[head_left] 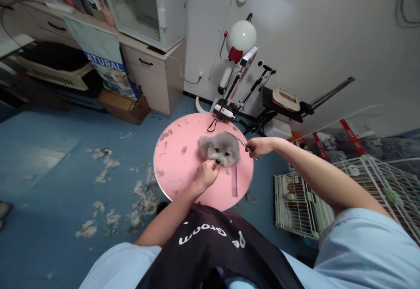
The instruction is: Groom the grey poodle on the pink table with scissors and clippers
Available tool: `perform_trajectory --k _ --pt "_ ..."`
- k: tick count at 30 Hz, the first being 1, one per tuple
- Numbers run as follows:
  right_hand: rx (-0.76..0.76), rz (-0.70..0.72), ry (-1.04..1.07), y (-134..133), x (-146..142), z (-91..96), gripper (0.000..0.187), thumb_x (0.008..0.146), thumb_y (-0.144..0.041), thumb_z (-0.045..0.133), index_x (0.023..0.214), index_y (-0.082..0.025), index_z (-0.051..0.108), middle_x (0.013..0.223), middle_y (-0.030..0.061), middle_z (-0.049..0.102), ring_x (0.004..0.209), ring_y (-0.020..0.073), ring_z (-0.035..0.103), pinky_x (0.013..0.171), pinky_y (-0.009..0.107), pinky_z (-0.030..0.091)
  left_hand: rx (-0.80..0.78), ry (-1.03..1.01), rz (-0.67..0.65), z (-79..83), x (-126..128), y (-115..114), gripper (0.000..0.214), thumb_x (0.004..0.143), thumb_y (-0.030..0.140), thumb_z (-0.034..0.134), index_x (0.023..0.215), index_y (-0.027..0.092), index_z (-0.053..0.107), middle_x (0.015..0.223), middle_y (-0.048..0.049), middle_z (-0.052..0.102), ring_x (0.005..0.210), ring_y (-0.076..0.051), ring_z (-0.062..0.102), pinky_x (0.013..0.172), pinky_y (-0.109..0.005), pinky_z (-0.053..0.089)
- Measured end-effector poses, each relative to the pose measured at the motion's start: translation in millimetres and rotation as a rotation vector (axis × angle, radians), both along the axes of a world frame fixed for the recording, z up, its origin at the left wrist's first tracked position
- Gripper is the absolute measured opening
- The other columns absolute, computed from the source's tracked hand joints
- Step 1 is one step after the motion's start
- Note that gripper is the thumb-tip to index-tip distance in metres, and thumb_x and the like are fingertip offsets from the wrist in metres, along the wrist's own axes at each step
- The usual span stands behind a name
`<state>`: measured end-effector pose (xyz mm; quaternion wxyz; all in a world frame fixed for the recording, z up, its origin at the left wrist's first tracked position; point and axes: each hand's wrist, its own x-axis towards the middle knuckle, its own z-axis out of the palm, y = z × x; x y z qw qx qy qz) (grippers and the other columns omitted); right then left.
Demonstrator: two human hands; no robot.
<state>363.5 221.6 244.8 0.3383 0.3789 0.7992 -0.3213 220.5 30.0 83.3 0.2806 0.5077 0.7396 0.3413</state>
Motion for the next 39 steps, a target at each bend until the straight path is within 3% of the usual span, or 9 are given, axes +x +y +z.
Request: perform_trajectory --k 3,8,15,19,23,39 --pt "-0.107 -0.016 -0.012 5 5 -7.8 0.026 0.054 -0.015 0.063 0.078 -0.017 0.055 0.059 -0.0047 0.057 0.055 0.0113 0.051 0.052 0.022 0.038 0.012 -0.008 -0.008 0.8 0 0 0.019 0.086 0.024 0.055 0.071 0.016 0.063 0.075 -0.0047 0.066 0.069 -0.014 0.058 0.061 -0.024 0.032" --pt "-0.121 -0.132 0.047 5 21 -25.0 0.03 0.054 -0.015 0.062 0.083 -0.018 0.052 0.066 -0.0033 0.06 0.058 0.0122 0.054 0.054 0.023 0.041 0.011 -0.014 -0.014 2.5 0 0 0.018 0.085 0.022 0.055 0.07 0.016 0.064 0.074 -0.0045 0.066 0.069 -0.014 0.058 0.061 -0.025 0.033" --pt "0.018 -0.266 0.335 -39 49 -50.3 0.026 0.063 -0.016 0.061 0.088 -0.017 0.053 0.076 -0.0011 0.065 0.07 0.0131 0.06 0.062 0.022 0.046 0.033 -0.032 -0.014 1.3 1 2 0.019 0.085 0.023 0.056 0.07 0.016 0.064 0.076 -0.0045 0.066 0.071 -0.014 0.059 0.063 -0.025 0.035" --pt "-0.087 -0.399 0.365 -59 50 -55.1 0.027 0.064 -0.019 0.065 0.088 -0.017 0.054 0.075 -0.0004 0.066 0.068 0.0135 0.061 0.059 0.022 0.047 0.041 -0.042 -0.007 0.3 1 2 0.018 0.085 0.022 0.055 0.07 0.016 0.063 0.075 -0.0049 0.067 0.072 -0.014 0.059 0.063 -0.024 0.035" --pt "-0.2 -0.567 0.357 -62 44 -52.3 0.033 0.06 -0.014 0.066 0.089 -0.016 0.053 0.077 0.0013 0.068 0.066 0.013 0.063 0.056 0.022 0.049 0.048 -0.046 -0.009 -0.6 2 2 0.018 0.084 0.021 0.056 0.069 0.016 0.062 0.075 -0.0049 0.067 0.072 -0.014 0.059 0.063 -0.024 0.035" --pt "-0.223 -0.607 0.326 -63 40 -61.3 0.037 0.058 -0.009 0.067 0.092 -0.015 0.055 0.078 0.0018 0.069 0.063 0.0113 0.064 0.055 0.02 0.05 0.055 -0.063 0.003 -3.0 1 -2 0.017 0.084 0.022 0.056 0.07 0.016 0.062 0.076 -0.0047 0.067 0.072 -0.014 0.059 0.063 -0.024 0.035"
